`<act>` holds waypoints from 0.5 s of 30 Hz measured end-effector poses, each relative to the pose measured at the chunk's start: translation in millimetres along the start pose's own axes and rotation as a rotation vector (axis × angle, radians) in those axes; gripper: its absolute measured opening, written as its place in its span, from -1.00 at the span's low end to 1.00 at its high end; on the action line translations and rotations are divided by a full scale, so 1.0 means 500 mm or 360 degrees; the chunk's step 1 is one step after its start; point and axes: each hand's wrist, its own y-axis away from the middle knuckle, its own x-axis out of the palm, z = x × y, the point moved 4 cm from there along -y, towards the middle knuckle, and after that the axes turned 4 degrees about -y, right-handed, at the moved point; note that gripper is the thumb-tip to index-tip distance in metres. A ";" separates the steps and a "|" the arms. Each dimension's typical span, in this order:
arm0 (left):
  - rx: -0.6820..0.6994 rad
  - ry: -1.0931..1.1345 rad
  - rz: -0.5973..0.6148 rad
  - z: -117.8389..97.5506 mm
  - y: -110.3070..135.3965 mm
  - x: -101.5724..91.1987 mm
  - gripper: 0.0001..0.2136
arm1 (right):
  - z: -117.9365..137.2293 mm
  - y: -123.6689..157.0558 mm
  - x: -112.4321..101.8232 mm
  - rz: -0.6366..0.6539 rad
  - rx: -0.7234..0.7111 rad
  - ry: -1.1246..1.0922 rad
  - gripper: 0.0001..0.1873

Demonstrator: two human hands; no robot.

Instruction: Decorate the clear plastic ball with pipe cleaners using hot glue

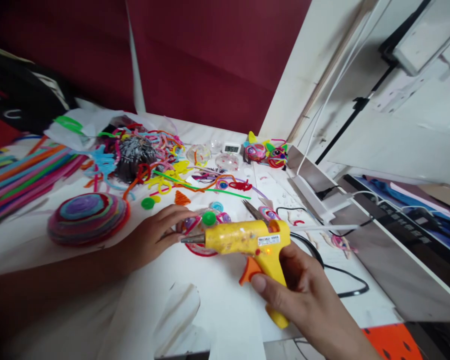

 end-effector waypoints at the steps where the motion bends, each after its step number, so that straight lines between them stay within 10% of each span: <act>1: 0.0006 0.0003 0.0004 -0.001 0.000 0.000 -0.55 | -0.001 -0.001 0.000 -0.0018 -0.0032 0.0082 -0.64; 15: -0.0023 -0.0018 0.0030 -0.009 -0.001 -0.003 -0.49 | -0.037 -0.031 0.016 0.0092 -0.0590 0.0468 -0.76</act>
